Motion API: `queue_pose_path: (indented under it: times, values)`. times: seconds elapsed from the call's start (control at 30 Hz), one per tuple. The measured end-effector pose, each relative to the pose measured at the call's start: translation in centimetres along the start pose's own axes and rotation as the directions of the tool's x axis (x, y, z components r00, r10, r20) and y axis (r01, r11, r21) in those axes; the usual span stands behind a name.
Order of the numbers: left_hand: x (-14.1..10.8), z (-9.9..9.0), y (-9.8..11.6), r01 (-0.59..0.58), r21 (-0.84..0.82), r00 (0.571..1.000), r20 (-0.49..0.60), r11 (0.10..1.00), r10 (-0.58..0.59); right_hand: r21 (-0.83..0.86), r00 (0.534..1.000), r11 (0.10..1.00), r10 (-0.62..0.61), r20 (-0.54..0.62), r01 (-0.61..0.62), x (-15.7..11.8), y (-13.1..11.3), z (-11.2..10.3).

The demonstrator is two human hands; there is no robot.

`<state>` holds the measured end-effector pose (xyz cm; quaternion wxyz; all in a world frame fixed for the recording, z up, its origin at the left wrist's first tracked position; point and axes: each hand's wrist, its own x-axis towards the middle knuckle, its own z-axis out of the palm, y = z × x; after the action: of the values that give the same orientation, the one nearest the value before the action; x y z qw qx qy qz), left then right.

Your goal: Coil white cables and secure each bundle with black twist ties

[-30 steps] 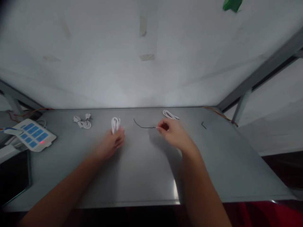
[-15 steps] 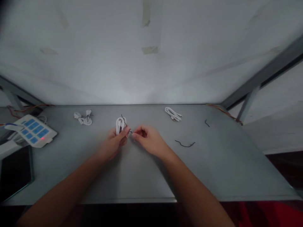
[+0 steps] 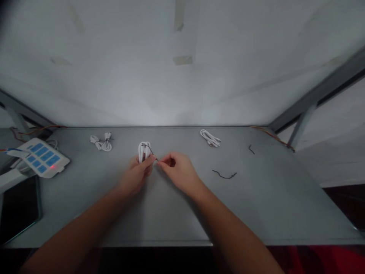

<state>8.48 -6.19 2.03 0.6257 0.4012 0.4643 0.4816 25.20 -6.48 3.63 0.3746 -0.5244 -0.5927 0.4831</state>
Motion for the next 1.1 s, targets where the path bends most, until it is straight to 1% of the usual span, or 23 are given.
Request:
queue_pose_path:
  times: [0.03, 0.1, 0.17, 0.23, 0.33, 0.4, 0.47, 0.53, 0.57, 0.67, 0.73, 0.8, 0.9, 1.0, 1.1]
  values:
    - [0.0, 0.1, -0.1, 0.008, 0.009, 1.0, -0.025, 1.0, -0.008, -0.085, 0.998, 0.995, -0.054, -0.042, 0.05, -0.1, 0.0, 0.2]
    - [0.0, 0.1, -0.1, 0.019, 0.033, 0.996, -0.086, 0.999, -0.016, -0.227, 0.986, 0.966, -0.148, -0.078, 0.127, -0.1, 0.2, 0.6]
    - [0.0, 0.1, -0.2, 0.011, 0.087, 0.988, -0.154, 0.996, 0.003, -0.309, 0.978, 0.939, -0.188, -0.09, 0.152, -0.1, 0.5, 1.0]
    - [0.0, -0.1, 0.0, -0.01, 0.19, 0.977, -0.207, 0.982, 0.05, -0.328, 0.981, 0.933, -0.179, -0.077, 0.145, -0.1, 0.7, 1.3]
    - [-0.1, -0.3, 0.6, -0.053, 0.378, 0.967, -0.212, 0.924, 0.142, -0.267, 0.987, 0.951, -0.153, 0.041, 0.159, 0.0, 0.8, 1.3]
    - [-0.3, -0.3, 1.2, -0.087, 0.474, 0.97, -0.161, 0.876, 0.184, -0.197, 0.987, 0.97, -0.125, 0.097, 0.142, 0.0, 0.6, 0.8]
    - [-0.6, -0.2, 1.8, -0.116, 0.546, 0.976, -0.092, 0.83, 0.197, -0.098, 0.995, 0.992, -0.072, 0.069, 0.078, 0.1, 0.2, -0.2]
    - [-0.8, -0.1, 2.1, -0.137, 0.595, 0.985, -0.003, 0.792, 0.172, 0.031, 0.999, 0.999, -0.025, 0.028, 0.024, 0.3, -0.2, -1.2]
    - [-0.9, 0.0, 2.2, -0.146, 0.607, 0.988, 0.043, 0.781, 0.15, 0.096, 1.0, 0.995, -0.017, 0.027, 0.014, 0.4, -0.4, -1.7]
    - [-0.9, -0.1, 2.1, -0.167, 0.6, 0.982, 0.174, 0.782, 0.076, 0.23, 0.997, 0.973, -0.033, 0.065, 0.017, 0.6, -0.6, -2.5]
    - [-0.8, -0.3, 2.1, -0.171, 0.58, 0.975, 0.217, 0.797, 0.051, 0.265, 0.997, 0.964, -0.037, 0.067, 0.018, 0.6, -0.6, -2.6]
    - [-0.7, -0.6, 2.1, -0.156, 0.563, 0.971, 0.237, 0.812, 0.022, 0.281, 0.997, 0.96, -0.032, 0.07, 0.011, 0.6, -0.6, -2.6]
    - [-0.5, -0.9, 2.2, -0.124, 0.556, 0.965, 0.262, 0.822, -0.032, 0.302, 0.995, 0.953, -0.005, 0.104, -0.027, 0.5, -0.5, -2.6]
    - [-0.5, -1.1, 2.4, -0.126, 0.568, 0.958, 0.284, 0.813, -0.05, 0.301, 0.994, 0.952, 0.033, 0.1, -0.062, 0.6, -0.5, -2.6]
    - [-0.5, -1.0, 2.3, -0.147, 0.586, 0.947, 0.315, 0.797, -0.057, 0.262, 0.995, 0.962, 0.052, 0.091, -0.074, 0.7, -0.4, -2.6]
